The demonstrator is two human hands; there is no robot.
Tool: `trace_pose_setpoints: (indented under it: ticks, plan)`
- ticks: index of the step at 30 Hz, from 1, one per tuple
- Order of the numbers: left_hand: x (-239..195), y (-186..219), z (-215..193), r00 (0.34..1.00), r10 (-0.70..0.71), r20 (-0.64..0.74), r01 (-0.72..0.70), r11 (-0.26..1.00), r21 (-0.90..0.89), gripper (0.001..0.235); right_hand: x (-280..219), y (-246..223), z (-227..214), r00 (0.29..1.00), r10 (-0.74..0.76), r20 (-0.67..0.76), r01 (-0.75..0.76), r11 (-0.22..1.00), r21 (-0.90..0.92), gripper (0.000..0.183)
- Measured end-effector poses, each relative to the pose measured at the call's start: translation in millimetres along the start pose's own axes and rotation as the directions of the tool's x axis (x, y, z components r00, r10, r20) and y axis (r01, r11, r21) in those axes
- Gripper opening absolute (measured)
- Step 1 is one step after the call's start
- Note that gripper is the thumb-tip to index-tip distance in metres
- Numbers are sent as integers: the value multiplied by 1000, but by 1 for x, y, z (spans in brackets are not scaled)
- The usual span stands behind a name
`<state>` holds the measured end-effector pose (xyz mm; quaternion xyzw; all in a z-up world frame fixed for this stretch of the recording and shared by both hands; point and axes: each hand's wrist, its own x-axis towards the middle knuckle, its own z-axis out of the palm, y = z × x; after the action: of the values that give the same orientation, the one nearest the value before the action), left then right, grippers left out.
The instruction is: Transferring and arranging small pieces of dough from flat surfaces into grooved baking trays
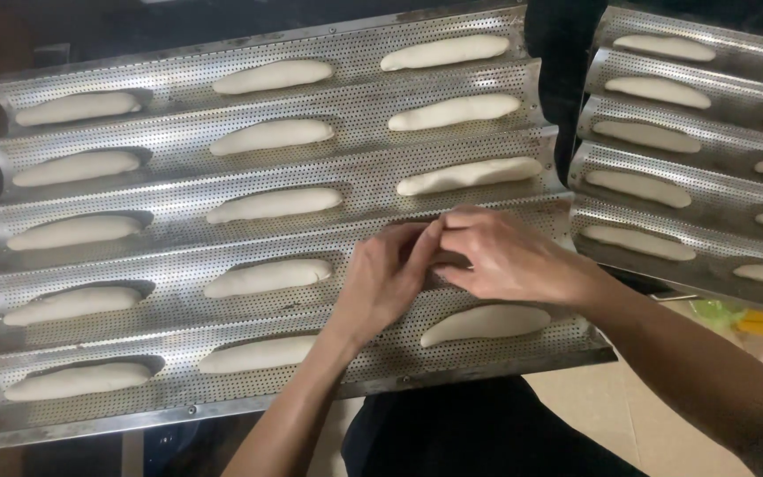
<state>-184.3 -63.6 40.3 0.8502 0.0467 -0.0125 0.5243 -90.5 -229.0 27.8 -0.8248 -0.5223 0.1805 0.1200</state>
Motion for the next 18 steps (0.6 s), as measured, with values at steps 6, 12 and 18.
trace_pose_setpoints:
  ticks: [6,12,18]
  plan:
    - [7,4,17,989,-29,142,44,994,-103,49,-37,17,-16,971,225,76,-235,960,150,42]
    - [7,17,1,991,-87,106,102,984,-147,40,-54,48,3,975,166,-148,-71,862,501,41]
    - [17,9,5,993,-54,107,105,825,-556,53,-74,60,12,943,296,-153,-4,469,883,45]
